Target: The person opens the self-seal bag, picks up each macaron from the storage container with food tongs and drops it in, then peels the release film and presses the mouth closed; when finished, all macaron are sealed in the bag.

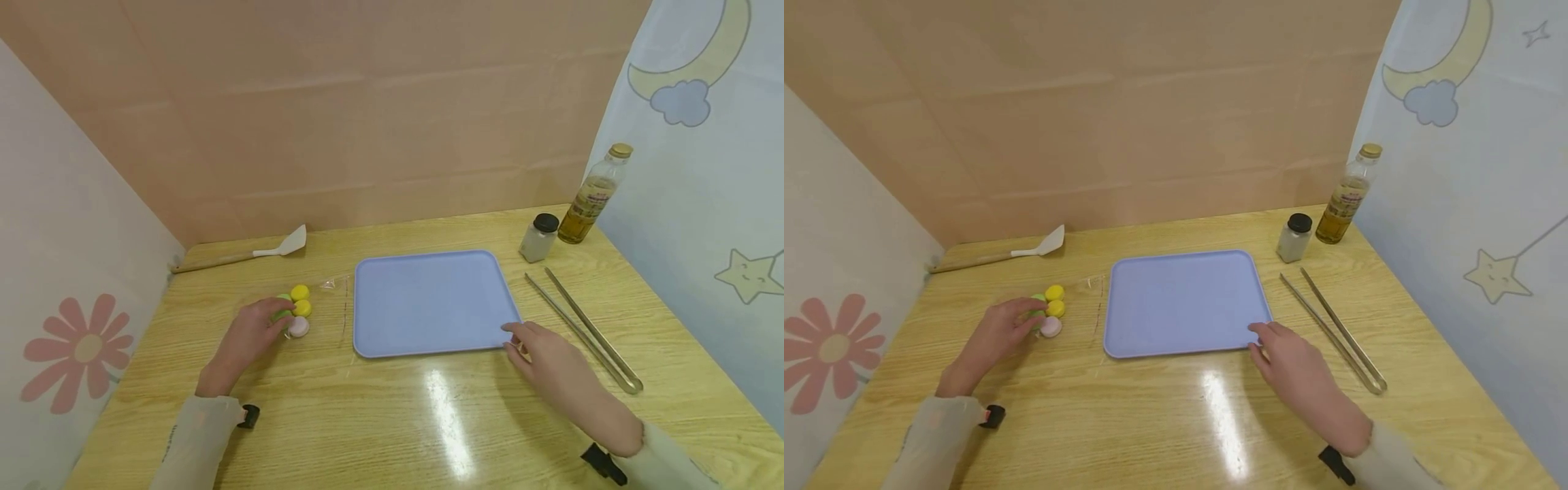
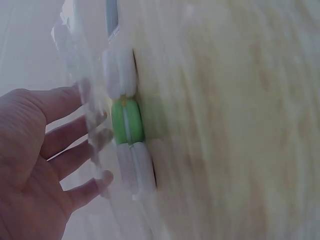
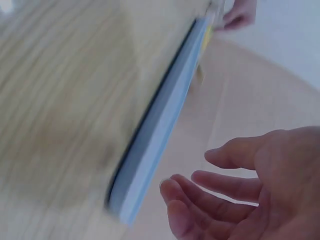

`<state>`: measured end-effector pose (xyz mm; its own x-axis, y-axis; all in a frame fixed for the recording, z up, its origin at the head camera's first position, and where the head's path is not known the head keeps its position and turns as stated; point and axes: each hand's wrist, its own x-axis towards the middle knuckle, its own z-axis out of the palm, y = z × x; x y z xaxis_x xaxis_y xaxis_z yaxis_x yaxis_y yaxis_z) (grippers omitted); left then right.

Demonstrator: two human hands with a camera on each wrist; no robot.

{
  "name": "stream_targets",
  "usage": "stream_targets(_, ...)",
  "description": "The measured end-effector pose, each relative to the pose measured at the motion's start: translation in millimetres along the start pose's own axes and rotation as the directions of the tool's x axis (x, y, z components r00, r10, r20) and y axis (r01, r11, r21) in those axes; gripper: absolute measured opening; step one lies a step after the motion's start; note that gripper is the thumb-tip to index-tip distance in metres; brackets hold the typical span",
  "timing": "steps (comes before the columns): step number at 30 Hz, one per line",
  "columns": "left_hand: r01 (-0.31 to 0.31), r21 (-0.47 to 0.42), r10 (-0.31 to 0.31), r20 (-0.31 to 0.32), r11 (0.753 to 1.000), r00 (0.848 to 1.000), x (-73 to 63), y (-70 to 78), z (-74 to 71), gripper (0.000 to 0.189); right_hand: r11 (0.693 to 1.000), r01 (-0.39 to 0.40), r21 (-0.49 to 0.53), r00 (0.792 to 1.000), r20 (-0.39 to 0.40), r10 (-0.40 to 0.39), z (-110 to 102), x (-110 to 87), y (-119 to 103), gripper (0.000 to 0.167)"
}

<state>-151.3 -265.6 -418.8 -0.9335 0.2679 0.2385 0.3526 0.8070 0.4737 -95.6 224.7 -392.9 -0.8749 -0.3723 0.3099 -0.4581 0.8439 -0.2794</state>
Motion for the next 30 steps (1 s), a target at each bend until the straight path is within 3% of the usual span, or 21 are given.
stream_targets(7, 0.009, 0.025, -0.010, 0.047, 1.000, 0.999, 2.2, 1.9, -3.0, 0.029, 0.995, 0.066, 0.078, 0.997, 0.041, -0.069, 25.8, 10.0, -40.9, 0.023)
stream_targets(11, 0.013, 0.037, -0.016, 0.076, 0.999, 0.997, 6.4, 4.5, -5.6, 0.031, 0.976, 0.096, 0.195, 0.990, 0.087, -0.115, 38.1, 18.3, -64.4, 0.018)
stream_targets(14, -0.002, 0.050, -0.002, 0.084, 0.999, 0.996, 13.2, 5.5, -8.1, 0.029, 0.942, 0.090, 0.322, 0.980, 0.143, -0.142, 47.0, 26.3, -80.5, 0.016)
stream_targets(19, -0.054, 0.090, 0.046, 0.086, 0.994, 0.995, 28.9, 8.1, -16.0, 0.024, 0.856, -0.030, 0.517, 0.958, 0.260, -0.123, 61.1, 38.0, -104.1, 0.017)
stream_targets(22, -0.085, 0.108, 0.075, 0.097, 0.990, 0.992, 38.5, 11.0, -20.8, 0.023, 0.779, -0.112, 0.617, 0.946, 0.307, -0.107, 69.2, 42.0, -117.5, 0.020)
stream_targets(26, -0.122, 0.116, 0.110, 0.108, 0.986, 0.988, 51.4, 15.5, -23.8, 0.022, 0.643, -0.254, 0.723, 0.922, 0.381, -0.064, 78.9, 47.2, -133.7, 0.025)
stream_targets(28, -0.133, 0.116, 0.120, 0.110, 0.984, 0.987, 56.9, 16.6, -23.8, 0.022, 0.549, -0.337, 0.765, 0.902, 0.429, -0.044, 84.6, 50.2, -141.1, 0.027)
stream_targets(30, -0.127, 0.120, 0.113, 0.118, 0.985, 0.987, 61.3, 15.6, -23.1, 0.023, 0.414, -0.431, 0.801, 0.873, 0.487, -0.033, 91.4, 53.3, -149.4, 0.028)
